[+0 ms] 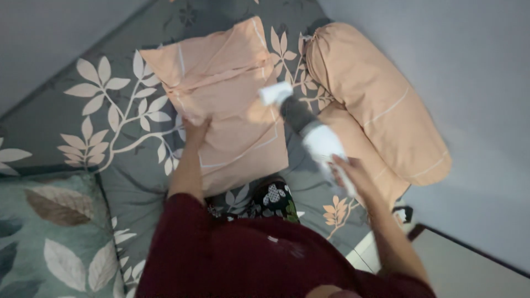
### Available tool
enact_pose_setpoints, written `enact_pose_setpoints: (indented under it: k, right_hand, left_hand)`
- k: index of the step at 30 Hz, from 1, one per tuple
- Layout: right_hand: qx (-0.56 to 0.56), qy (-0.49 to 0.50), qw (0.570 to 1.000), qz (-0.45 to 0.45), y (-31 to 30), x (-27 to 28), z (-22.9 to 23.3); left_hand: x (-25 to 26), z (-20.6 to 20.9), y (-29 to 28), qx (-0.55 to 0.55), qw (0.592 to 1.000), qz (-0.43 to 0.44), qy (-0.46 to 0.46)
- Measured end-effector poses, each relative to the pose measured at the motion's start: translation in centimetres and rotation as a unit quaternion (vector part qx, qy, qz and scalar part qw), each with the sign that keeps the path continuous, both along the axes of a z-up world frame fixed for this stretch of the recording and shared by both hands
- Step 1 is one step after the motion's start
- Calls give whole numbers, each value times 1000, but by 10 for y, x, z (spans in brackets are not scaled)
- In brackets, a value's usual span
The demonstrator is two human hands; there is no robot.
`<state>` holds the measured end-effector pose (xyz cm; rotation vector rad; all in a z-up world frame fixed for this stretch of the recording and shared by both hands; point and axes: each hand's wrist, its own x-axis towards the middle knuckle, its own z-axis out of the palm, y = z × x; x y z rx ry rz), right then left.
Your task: The person vacuums the surface of a bed and several pillows using a handheld vacuum cleaner, moving it back and forth across the fabric and lifting pillows to reach underneath.
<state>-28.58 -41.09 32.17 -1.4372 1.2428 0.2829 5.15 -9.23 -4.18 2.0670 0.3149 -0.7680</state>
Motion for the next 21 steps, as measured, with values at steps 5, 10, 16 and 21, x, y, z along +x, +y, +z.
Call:
enact_pose_setpoints:
  k: [5,10,16,21]
  right_hand:
    - [6,60,992,114,59,-8,-56]
    - [8,139,986,96,62,-101,-64]
    - [-7,172,983,60,34,-150,-29]
    - [-25,168,984,-49,14,-162,11]
  left_hand:
    - [20,-4,-3,8,996,55,-70]
    - [38,-6,5,129,991,15,-22]
    - [37,10,2,-97,964,248,21]
    - [83,134,15,-268,953,110,-92]
